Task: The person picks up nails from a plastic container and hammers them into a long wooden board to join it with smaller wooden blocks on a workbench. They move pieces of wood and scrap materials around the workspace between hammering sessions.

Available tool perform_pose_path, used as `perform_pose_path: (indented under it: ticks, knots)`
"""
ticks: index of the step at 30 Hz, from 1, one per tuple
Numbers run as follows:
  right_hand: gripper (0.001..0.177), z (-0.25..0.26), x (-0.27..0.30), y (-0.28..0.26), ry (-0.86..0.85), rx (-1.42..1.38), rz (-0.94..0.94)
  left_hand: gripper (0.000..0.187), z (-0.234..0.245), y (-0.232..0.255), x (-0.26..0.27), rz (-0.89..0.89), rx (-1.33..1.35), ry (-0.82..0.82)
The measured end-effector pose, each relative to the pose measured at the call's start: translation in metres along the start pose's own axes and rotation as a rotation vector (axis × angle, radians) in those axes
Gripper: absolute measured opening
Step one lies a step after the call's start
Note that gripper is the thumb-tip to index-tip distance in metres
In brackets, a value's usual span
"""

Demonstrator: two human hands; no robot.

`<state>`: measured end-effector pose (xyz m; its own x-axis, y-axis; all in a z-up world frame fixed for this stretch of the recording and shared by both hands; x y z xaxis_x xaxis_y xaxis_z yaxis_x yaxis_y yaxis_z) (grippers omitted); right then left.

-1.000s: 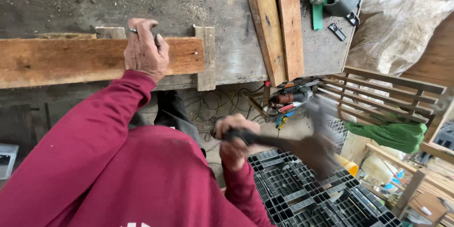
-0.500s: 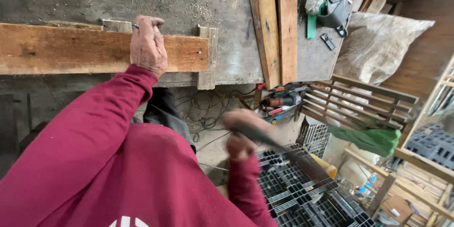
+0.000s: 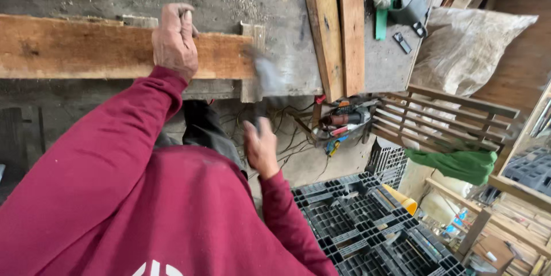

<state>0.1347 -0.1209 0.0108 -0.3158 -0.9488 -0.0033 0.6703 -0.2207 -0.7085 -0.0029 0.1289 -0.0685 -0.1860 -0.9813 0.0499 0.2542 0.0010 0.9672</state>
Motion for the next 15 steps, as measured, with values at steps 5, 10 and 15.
perform_pose_path:
  ticks: [5, 10, 15]
  knots:
    - [0.026, -0.033, 0.04, 0.049, -0.054, -0.68, -0.638, 0.02, 0.007, 0.022, 0.006, -0.159, -0.131, 0.051]
    - [0.025, -0.023, 0.042, 0.026, 0.062, -0.65, -0.425, 0.023, 0.012, 0.037, 0.003, -0.249, 0.089, -0.058]
    - [0.028, -0.057, 0.045, 0.042, -0.017, -0.652, -0.492, 0.017, -0.016, 0.013, -0.005, -0.014, 0.132, -0.266]
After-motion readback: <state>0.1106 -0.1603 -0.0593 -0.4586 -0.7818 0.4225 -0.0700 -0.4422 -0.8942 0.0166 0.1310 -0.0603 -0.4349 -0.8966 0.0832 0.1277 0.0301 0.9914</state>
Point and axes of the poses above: each hand's wrist, its own x-axis away from the middle knuckle, its own z-axis out of the back of the hand, y = z × x, the point moved 10 cm from there along -x, towards the middle knuckle, and after that the axes turned 11 degrees about z, right-handed, at the moved point
